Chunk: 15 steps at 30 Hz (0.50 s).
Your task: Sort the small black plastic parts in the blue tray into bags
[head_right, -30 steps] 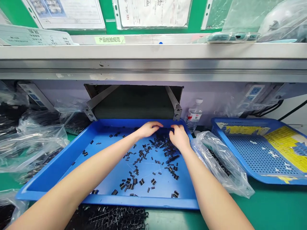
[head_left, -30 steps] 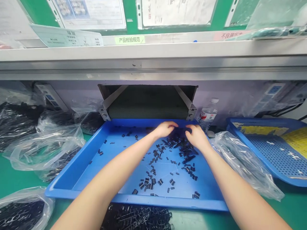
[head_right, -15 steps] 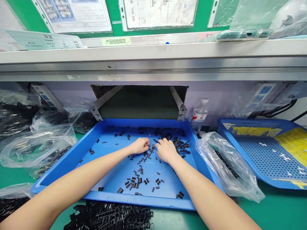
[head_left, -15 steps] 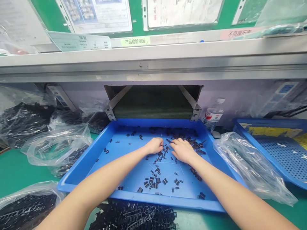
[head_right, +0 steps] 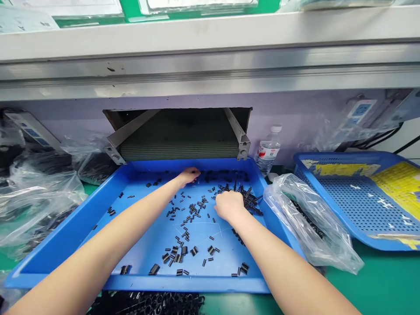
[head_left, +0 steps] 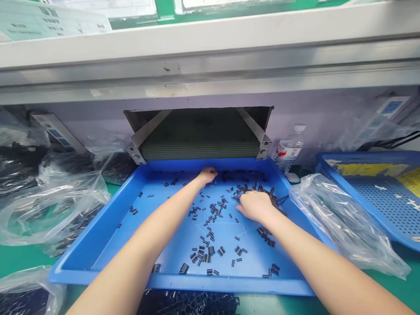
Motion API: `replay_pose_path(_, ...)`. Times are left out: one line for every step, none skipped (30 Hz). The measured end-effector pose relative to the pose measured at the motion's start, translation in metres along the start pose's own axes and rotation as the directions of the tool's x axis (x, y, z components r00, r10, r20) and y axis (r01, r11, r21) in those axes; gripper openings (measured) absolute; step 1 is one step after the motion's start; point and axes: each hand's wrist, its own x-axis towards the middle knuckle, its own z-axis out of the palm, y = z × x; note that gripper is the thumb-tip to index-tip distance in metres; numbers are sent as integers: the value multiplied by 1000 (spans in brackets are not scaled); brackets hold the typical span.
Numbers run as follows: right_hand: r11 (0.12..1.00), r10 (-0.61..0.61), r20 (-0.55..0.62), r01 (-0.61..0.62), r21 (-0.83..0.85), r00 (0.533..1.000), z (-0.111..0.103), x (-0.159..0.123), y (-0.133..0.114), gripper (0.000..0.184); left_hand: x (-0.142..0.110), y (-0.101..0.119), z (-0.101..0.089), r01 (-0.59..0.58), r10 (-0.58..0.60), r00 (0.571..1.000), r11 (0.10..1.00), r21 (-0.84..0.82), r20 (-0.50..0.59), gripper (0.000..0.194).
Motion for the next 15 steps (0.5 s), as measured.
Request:
replay_pose_path(1000, 3, 9, -3, 7, 1000, -1, -1, 0, 24, 4, 6, 8, -15, 16, 1000, 999, 38, -5, 21)
replay_pose_path(1000, 6, 16, -6, 13, 1000, -1, -3, 0, 24, 7, 12, 15, -33, 34, 999, 996, 77, -10, 22)
replay_pose_path(1000, 8, 22, -8, 18, 1000, -2, -4, 0, 23, 10, 17, 21, -52, 54, 998, 992, 116, -15, 23)
replay_pose_path(1000, 8, 28, -9, 23, 1000, -3, -5, 0, 23, 12, 21, 26, -69, 73, 997, 986, 152, -17, 25)
replay_pose_path(1000, 7, 33, -8, 27, 999, -3, -6, 0, 23, 13, 24, 31, -83, 87, 996, 979, 185, -16, 27)
replay_pose_path(1000, 4, 40, -5, 30, 999, -3, -6, 0, 23, 13, 26, 34, -94, 99, 995, 972, 214, -11, 28)
replay_pose_path(999, -2, 48, 0, 33, 999, -4, -7, 0, 22, 13, 26, 36, -103, 107, 994, 966, 238, -4, 28)
replay_pose_path(999, -10, 58, 8, 35, 998, -4, -8, 0, 22, 11, 26, 38, -113, 115, 993, 960, 257, 6, 29)
replay_pose_path(999, -21, 70, 19, 37, 997, -5, -9, -1, 22, 9, 24, 39, -125, 125, 992, 955, 270, 20, 29)
replay_pose_path(999, -35, 83, 32, 39, 996, -5, -10, -1, 22, 6, 22, 38, -141, 136, 990, 950, 279, 37, 30)
replay_pose_path(998, -51, 97, 47, 41, 994, -6, -12, -1, 22, 2, 20, 37, -157, 147, 987, 946, 282, 57, 29)
replay_pose_path(997, -68, 111, 63, 44, 992, -8, -15, -1, 22, -2, 17, 35, -174, 157, 984, 944, 280, 80, 29)
replay_pose_path(996, -83, 124, 78, 47, 989, -9, -17, -1, 22, -8, 14, 32, -189, 166, 981, 943, 273, 105, 28)
replay_pose_path(995, -96, 136, 90, 49, 986, -11, -20, -2, 21, -14, 10, 28, -202, 172, 976, 944, 260, 133, 27)
replay_pose_path(994, -106, 146, 99, 52, 984, -12, -22, -2, 21, -20, 7, 23, -212, 177, 971, 947, 240, 160, 24)
